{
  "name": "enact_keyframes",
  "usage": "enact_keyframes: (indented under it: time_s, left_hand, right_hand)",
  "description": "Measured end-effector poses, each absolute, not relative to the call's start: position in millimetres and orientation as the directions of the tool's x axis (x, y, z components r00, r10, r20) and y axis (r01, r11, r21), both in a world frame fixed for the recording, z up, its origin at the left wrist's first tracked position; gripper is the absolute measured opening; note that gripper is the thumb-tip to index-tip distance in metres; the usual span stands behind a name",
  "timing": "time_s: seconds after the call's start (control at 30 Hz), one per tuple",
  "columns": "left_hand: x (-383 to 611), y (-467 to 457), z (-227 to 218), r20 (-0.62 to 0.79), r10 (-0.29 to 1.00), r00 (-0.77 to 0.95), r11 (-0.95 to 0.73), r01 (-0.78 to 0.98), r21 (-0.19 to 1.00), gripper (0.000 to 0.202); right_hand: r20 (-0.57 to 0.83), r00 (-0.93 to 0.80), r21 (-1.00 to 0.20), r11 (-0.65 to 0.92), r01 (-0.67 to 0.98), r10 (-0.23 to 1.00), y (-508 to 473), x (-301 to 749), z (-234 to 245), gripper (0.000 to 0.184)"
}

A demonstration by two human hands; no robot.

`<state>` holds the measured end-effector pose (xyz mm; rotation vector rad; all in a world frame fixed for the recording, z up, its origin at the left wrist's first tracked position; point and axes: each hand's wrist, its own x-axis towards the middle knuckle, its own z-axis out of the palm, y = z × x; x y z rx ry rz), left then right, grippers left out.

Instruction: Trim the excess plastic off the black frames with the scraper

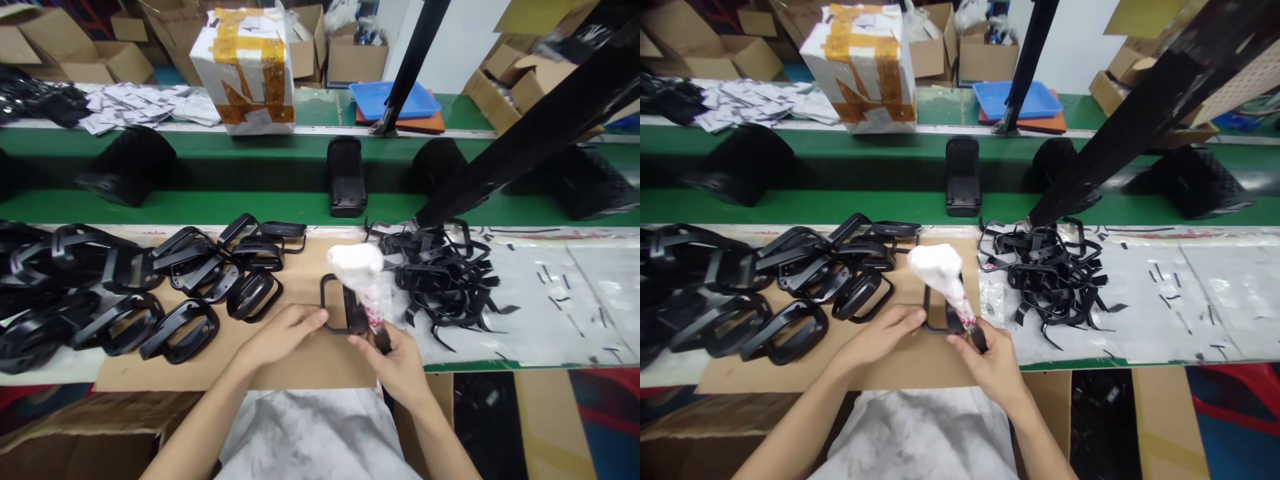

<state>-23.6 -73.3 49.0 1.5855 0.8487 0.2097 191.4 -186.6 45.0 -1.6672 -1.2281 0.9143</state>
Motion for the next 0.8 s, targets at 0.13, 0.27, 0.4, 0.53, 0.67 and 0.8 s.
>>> enact_keyframes:
  time_s: [0.13, 0.27, 0.4, 0.53, 0.67, 0.8]
  left_hand:
    - [-28, -76, 42, -0.174, 0.740, 0.650, -0.087, 0.349, 0.933, 0.023]
    - [-8, -70, 25, 0.065, 0.818, 0.572, -0.420, 0.515, 0.748, 0.014]
    - [9, -53, 15, 0.199, 0.787, 0.584, -0.580, 0.592, 0.560, 0.020]
    - [16, -44, 8, 0.174, 0.761, 0.625, -0.632, 0.656, 0.412, 0.029]
    - [20, -45, 3, 0.126, 0.770, 0.625, -0.623, 0.695, 0.360, 0.022]
    - [23, -42, 0, 0.145, 0.765, 0.627, -0.636, 0.702, 0.322, 0.022]
  right_hand:
    - [-0.154, 0.363, -0.968, -0.213, 0.130, 0.919, -181, 188, 48, 0.045]
    - [-0.369, 0.313, -0.926, -0.318, -0.201, 0.875, -178, 179, 50, 0.053]
    - [-0.427, 0.278, -0.895, -0.358, -0.267, 0.861, -176, 171, 53, 0.055]
    - [-0.347, 0.336, -0.938, -0.321, -0.133, 0.875, -170, 173, 53, 0.046]
    - [-0.223, 0.390, -0.966, -0.257, 0.036, 0.893, -160, 178, 50, 0.038]
    - [-0.168, 0.402, -0.973, -0.216, 0.076, 0.900, -152, 180, 44, 0.036]
